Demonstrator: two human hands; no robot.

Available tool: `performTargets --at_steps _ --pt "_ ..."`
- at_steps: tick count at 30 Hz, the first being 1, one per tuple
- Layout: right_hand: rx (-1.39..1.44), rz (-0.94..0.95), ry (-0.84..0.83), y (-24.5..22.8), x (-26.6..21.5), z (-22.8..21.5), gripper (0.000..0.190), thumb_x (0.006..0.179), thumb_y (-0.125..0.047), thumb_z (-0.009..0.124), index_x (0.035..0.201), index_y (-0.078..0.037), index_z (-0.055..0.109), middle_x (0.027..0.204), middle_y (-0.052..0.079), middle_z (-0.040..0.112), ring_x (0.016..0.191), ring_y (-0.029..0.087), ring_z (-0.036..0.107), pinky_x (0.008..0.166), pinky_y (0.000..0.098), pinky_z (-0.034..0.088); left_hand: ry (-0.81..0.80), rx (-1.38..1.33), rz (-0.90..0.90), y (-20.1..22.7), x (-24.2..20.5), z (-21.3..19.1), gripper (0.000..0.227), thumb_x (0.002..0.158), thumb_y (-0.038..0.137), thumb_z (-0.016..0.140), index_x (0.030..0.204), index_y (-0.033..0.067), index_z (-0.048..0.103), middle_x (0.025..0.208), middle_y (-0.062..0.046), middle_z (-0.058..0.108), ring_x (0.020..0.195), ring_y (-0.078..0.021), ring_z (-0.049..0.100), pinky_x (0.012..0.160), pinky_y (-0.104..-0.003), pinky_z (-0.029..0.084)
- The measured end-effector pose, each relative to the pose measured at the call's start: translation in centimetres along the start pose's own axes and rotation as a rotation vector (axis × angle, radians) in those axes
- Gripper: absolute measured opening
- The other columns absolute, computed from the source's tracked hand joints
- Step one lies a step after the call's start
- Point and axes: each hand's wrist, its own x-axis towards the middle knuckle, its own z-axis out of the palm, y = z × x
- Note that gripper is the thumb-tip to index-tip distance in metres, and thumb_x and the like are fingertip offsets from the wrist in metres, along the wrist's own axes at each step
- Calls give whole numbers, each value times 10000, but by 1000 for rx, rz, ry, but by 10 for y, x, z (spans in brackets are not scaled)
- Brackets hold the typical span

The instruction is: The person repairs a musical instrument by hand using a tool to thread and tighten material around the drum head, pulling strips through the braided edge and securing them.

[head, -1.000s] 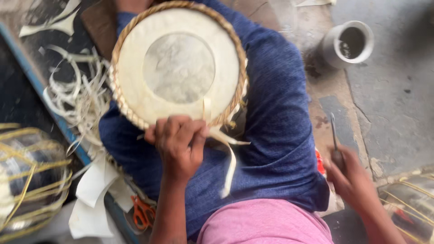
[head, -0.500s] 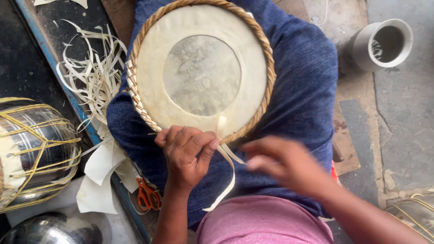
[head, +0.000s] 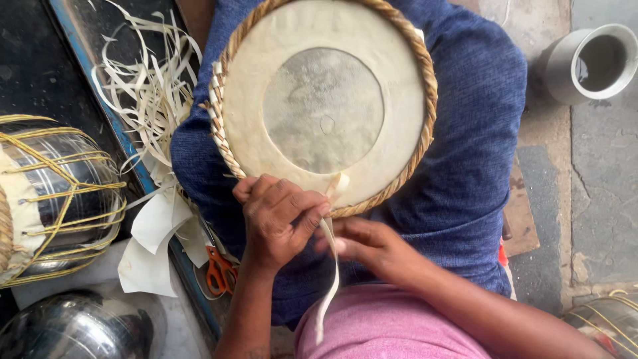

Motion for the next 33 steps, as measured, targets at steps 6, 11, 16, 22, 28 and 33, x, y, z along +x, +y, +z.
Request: performTargets --at_steps 6,11,16,22,28,33 --pt "4 67 -100 19 -18 -18 147 965 -93 599 852 -42 679 750 23 663 683 136 609 620 279 488 8 13 -7 0 -12 2 153 858 287 831 856 221 693 803 72 643 830 -160 570 914 -374 323" --pt "-188 -322 -496 -10 -103 -57 285 1052 -240 641 849 -56 718 770 40 667 749 236 654 707 384 499 42 11 -15 -3 -18 10 160 880 282 820 859 214 677 792 72 632 838 -158 567 930 -371 326" --pt "-288 -526 -316 -37 -77 -61 293 1046 -285 592 960 -48 743 1073 116 724 1020 281 685 885 405 558 31 -47 -35 -3 -11 6 111 926 198 735 1025 184 686 794 61 614 824 -153 557 954 -389 321" --pt "-760 -730 6 -55 -39 -28 231 910 -30 628 1119 -49 724 1268 168 649 1139 289 681 889 359 597 -137 -52 46 -3 -13 -14 396 796 104 681 1182 184 646 962 15 611 971 -198 562 1012 -420 313" --pt "-551 -915 -78 -29 -13 -16 56 984 -99 704 1021 -88 664 1083 70 696 1068 201 735 874 333 631 -92 94 132 -4 -20 2 409 759 210 854 1125 237 673 1008 32 556 1018 -206 516 999 -442 295" --pt "-120 -508 -5 -8 -19 -16 202 990 -194 665 918 -14 719 926 92 719 840 185 675 677 288 532 -44 116 97 -9 -23 13 286 752 160 843 983 264 711 947 86 564 982 -172 533 973 -401 311"
